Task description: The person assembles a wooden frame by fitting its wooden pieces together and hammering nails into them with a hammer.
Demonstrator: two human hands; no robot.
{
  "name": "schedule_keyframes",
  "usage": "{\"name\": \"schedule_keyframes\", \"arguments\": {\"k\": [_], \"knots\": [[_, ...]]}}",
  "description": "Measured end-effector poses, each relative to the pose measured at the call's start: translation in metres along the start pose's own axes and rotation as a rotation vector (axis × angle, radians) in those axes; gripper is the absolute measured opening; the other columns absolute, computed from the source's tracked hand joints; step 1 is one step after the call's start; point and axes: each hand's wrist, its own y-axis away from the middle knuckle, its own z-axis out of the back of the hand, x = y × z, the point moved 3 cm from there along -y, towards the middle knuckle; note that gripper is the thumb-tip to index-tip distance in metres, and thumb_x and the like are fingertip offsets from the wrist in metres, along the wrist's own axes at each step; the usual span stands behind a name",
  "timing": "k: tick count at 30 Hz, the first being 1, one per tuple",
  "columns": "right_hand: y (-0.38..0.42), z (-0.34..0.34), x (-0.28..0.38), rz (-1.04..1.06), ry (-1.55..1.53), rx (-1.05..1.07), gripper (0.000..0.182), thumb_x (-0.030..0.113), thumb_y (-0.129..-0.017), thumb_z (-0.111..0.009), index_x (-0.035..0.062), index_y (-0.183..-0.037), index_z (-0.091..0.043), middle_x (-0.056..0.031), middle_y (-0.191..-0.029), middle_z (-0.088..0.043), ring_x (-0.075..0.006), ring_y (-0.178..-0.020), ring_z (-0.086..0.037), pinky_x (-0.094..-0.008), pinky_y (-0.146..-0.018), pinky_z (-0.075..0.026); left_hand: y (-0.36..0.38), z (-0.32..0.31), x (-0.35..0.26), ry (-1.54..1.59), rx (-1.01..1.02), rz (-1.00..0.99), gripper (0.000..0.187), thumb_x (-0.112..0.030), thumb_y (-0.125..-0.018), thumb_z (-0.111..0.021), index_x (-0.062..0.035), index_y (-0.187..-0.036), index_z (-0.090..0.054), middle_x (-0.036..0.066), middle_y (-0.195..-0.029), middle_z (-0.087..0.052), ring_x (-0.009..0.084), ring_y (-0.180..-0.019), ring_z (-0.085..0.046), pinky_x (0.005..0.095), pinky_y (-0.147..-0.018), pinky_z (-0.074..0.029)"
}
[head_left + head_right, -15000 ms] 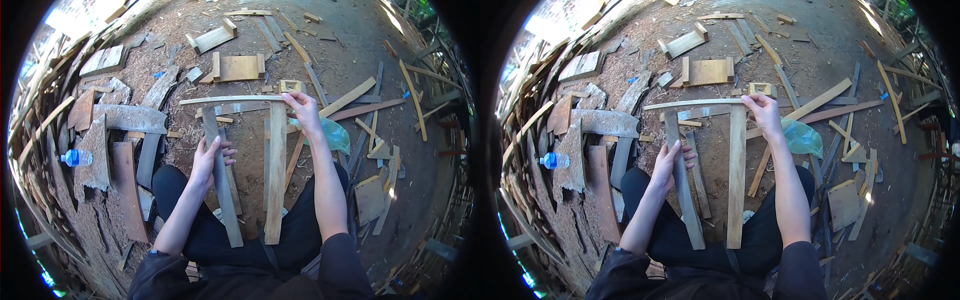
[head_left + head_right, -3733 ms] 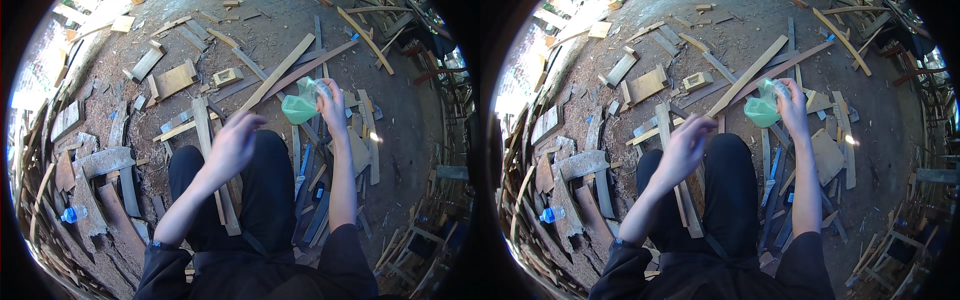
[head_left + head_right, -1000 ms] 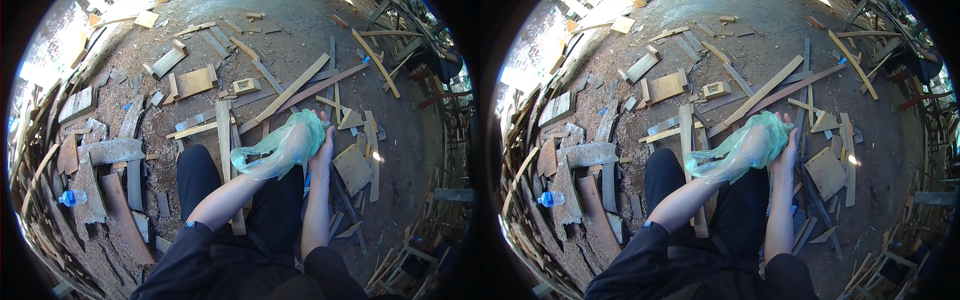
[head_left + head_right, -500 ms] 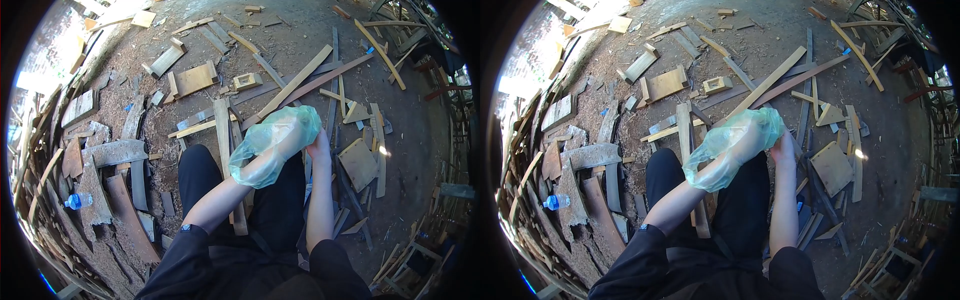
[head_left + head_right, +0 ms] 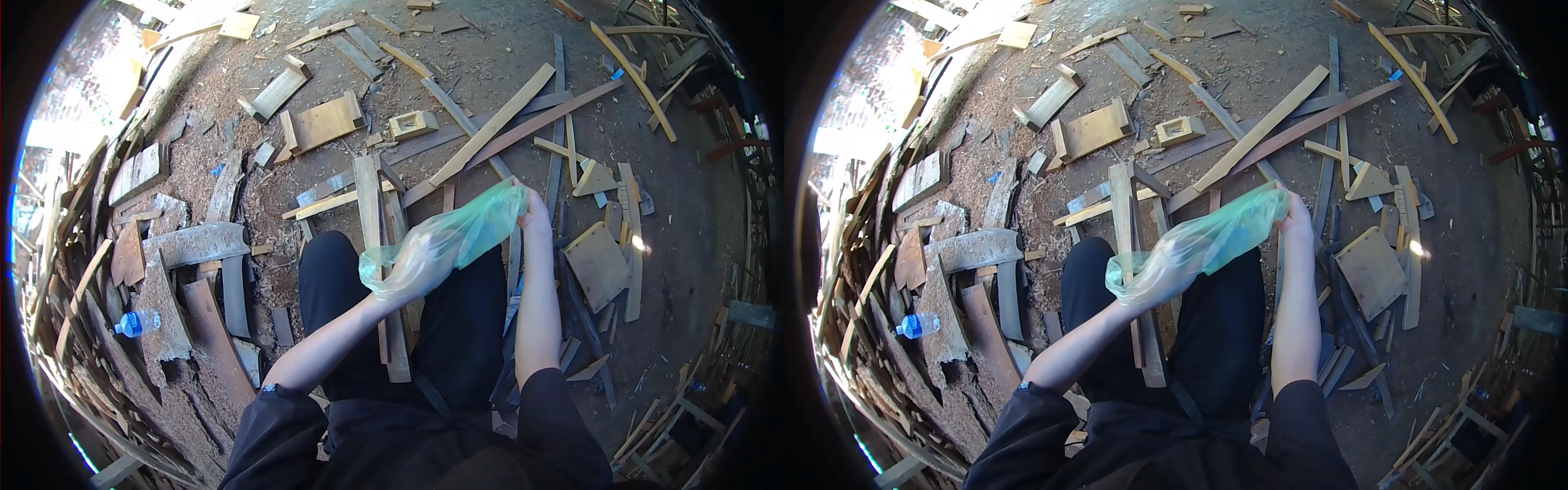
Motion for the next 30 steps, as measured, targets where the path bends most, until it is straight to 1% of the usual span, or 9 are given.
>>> {"name": "schedule_keyframes", "arguments": {"k": [2, 5, 7, 10, 14, 16, 20, 22, 30], "knots": [[-0.005, -0.018, 0.007, -0.008, -0.041, 0.062, 0.024, 0.025, -0.105, -0.063, 0.0029, -0.111, -0.069, -0.0148, -0.107, -0.075, -0.0315, -0.097, -0.074, -0.0498, -0.090, -0.061, 0.016, 0.007, -0.024, -0.109, -0.035, 0.062, 0.024, -0.019, -0.103, -0.064, 0.0010, -0.113, -0.073, 0.022, -0.123, -0.071, 0.0407, -0.114, -0.066, 0.0475, -0.102, -0.050], [0.003, -0.035, 0.013, -0.005, 0.004, -0.060, 0.020, 0.023, -0.105, -0.063, 0.0044, -0.108, -0.069, -0.0132, -0.102, -0.075, -0.0303, -0.093, -0.075, -0.0468, -0.085, -0.062, 0.020, 0.021, -0.026, 0.050, -0.162, 0.275, 0.026, -0.019, -0.103, -0.063, -0.0011, -0.120, -0.071, 0.021, -0.122, -0.071, 0.0403, -0.111, -0.067, 0.0482, -0.097, -0.052], [0.009, -0.046, 0.009, -0.082, 0.055, 0.115, 0.022, 0.026, -0.106, -0.061, 0.0057, -0.108, -0.070, -0.0131, -0.103, -0.076, -0.0285, -0.092, -0.075, -0.0437, -0.084, -0.063, 0.006, 0.028, -0.026, -0.056, -0.255, 0.193, 0.024, -0.018, -0.104, -0.062, -0.0027, -0.118, -0.073, 0.019, -0.111, -0.074, 0.0362, -0.104, -0.070, 0.0470, -0.091, -0.054], [0.034, -0.071, -0.003, -0.174, 0.078, 0.206, 0.032, 0.035, -0.107, -0.059, 0.0050, -0.114, -0.068, -0.0149, -0.109, -0.075, -0.0274, -0.095, -0.076, -0.0426, -0.086, -0.063, -0.024, 0.029, -0.027, -0.041, -0.161, 0.255, 0.018, -0.016, -0.102, -0.060, -0.0054, -0.107, -0.074, 0.017, -0.084, -0.072, 0.0383, -0.082, -0.070, 0.0511, -0.084, -0.052], [0.070, -0.099, -0.009, -0.113, 0.175, 0.171, 0.044, 0.043, -0.108, -0.057, 0.0028, -0.124, -0.065, -0.0161, -0.113, -0.075, -0.0260, -0.097, -0.075, -0.0423, -0.086, -0.062, -0.043, 0.041, -0.051, -0.251, 0.008, 0.257, 0.017, -0.017, -0.098, -0.063, -0.0045, -0.103, -0.074, 0.019, -0.086, -0.071, 0.0394, -0.084, -0.071, 0.0522, -0.085, -0.053], [0.081, -0.106, -0.011, -0.138, 0.264, 0.064, 0.050, 0.046, -0.110, -0.051, 0.0002, -0.125, -0.066, -0.0119, -0.107, -0.075, -0.0228, -0.096, -0.075, -0.0379, -0.087, -0.062, -0.044, 0.040, -0.056, -0.359, 0.223, 0.228, 0.017, -0.017, -0.095, -0.067, -0.0040, -0.105, -0.072, 0.018, -0.094, -0.071, 0.0391, -0.090, -0.071, 0.0510, -0.084, -0.054], [0.073, -0.088, -0.016, -0.161, 0.289, 0.084, 0.052, 0.047, -0.111, -0.049, -0.0003, -0.126, -0.065, -0.0115, -0.111, -0.075, -0.0217, -0.100, -0.074, -0.0374, -0.089, -0.061, -0.044, 0.021, -0.021, -0.417, 0.112, -0.074, 0.032, -0.024, -0.108, -0.051, -0.0013, -0.105, -0.073, 0.021, -0.086, -0.072, 0.0403, -0.081, -0.072, 0.0495, -0.074, -0.057], [0.068, -0.085, -0.021, -0.164, 0.271, 0.169, 0.056, 0.049, -0.105, -0.061, 0.0008, -0.133, -0.063, -0.0126, -0.114, -0.075, -0.0211, -0.099, -0.075, -0.0366, -0.088, -0.061, -0.052, 0.021, -0.016, -0.149, 0.051, -0.086, 0.032, -0.025, -0.109, -0.049, -0.0006, -0.109, -0.070, 0.021, -0.091, -0.072, 0.0371, -0.083, -0.072, 0.0479, -0.075, -0.057], [0.091, -0.090, -0.014, -0.072, 0.292, 0.172, 0.036, 0.030, -0.107, -0.063, 0.0012, -0.128, -0.067, -0.0088, -0.116, -0.074, -0.0179, -0.103, -0.073, -0.0334, -0.091, -0.060, -0.046, 0.039, -0.015, 0.174, 0.203, 0.288, 0.036, -0.036, -0.109, -0.055, -0.0047, -0.120, -0.070, 0.010, -0.103, -0.073, 0.0244, -0.093, -0.069, 0.0415, -0.086, -0.055]]}}
